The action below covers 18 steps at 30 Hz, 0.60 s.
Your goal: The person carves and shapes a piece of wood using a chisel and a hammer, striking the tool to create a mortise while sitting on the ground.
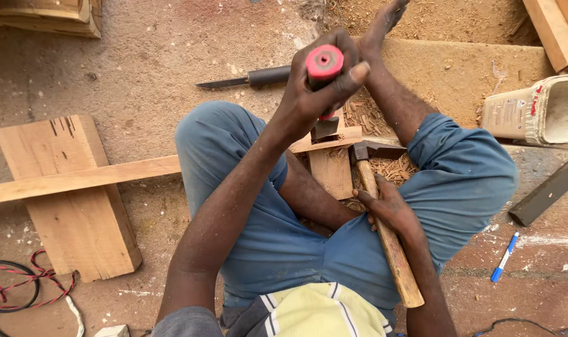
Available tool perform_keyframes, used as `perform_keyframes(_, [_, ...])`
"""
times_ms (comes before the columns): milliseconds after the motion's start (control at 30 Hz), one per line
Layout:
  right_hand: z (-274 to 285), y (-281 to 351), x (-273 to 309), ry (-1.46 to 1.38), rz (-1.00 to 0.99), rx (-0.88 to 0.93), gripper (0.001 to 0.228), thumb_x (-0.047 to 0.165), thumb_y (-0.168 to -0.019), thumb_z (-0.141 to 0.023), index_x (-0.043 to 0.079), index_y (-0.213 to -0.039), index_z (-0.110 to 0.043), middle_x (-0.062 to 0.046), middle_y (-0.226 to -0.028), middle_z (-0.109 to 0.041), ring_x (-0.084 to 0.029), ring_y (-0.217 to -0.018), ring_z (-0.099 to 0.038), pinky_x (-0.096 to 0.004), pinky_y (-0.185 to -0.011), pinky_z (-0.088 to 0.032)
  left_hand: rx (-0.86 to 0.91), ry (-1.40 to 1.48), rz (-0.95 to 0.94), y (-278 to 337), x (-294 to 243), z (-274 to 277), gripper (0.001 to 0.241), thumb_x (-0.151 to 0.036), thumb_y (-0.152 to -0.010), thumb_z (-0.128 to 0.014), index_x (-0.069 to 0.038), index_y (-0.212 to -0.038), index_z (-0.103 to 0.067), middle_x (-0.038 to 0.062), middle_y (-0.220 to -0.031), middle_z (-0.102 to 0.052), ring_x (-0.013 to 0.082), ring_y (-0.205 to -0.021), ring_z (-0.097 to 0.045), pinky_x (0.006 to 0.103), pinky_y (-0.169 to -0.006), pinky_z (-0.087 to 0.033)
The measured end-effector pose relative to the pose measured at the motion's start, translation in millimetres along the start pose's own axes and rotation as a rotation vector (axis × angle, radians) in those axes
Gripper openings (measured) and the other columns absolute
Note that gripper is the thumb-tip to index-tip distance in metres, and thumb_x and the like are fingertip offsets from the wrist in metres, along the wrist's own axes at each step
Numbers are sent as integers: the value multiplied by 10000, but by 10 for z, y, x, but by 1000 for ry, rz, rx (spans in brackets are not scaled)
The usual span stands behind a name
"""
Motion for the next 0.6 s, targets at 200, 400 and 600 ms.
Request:
perform_keyframes(200, [-2, -35, -61, 23, -33, 9, 410, 252, -902, -702, 11, -1187, -530, -84, -617, -571, -161, -413, -545, -339, -352, -480, 75, -187, -56, -9, 64, -138, 383, -375, -1045, -760, -69, -858, -626, -12, -709, -584, 69, -658, -565, 259, -590, -457])
perform_keyframes(400, [-2, -26, -65, -26, -12, 15, 399, 237, -909, -703, -24, -1170, -550, -81, -637, -575, -156, -404, -543, -339, -342, -468, 84, -120, 59, -4, 140, -162, 378, -344, -1008, -755, -62, -787, -632, -22, -630, -552, 49, -594, -516, 265, -547, -396])
perform_keyframes(600, [11, -13, -5, 1, -7, 14, 405, 234, -907, -706, -27, -1177, -554, -91, -655, -603, -157, -394, -544, -336, -330, -451, 142, -239, -21, 11, 201, -381, 386, -288, -1064, -765, -58, -799, -604, -6, -660, -519, 60, -584, -492, 257, -533, -387])
Point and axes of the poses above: each hand's wrist, its own y-axis away from the middle knuckle, its own z-axis out of the back of the hand, x = y × z, the point moved 10 cm from there along -y, towards the middle knuckle
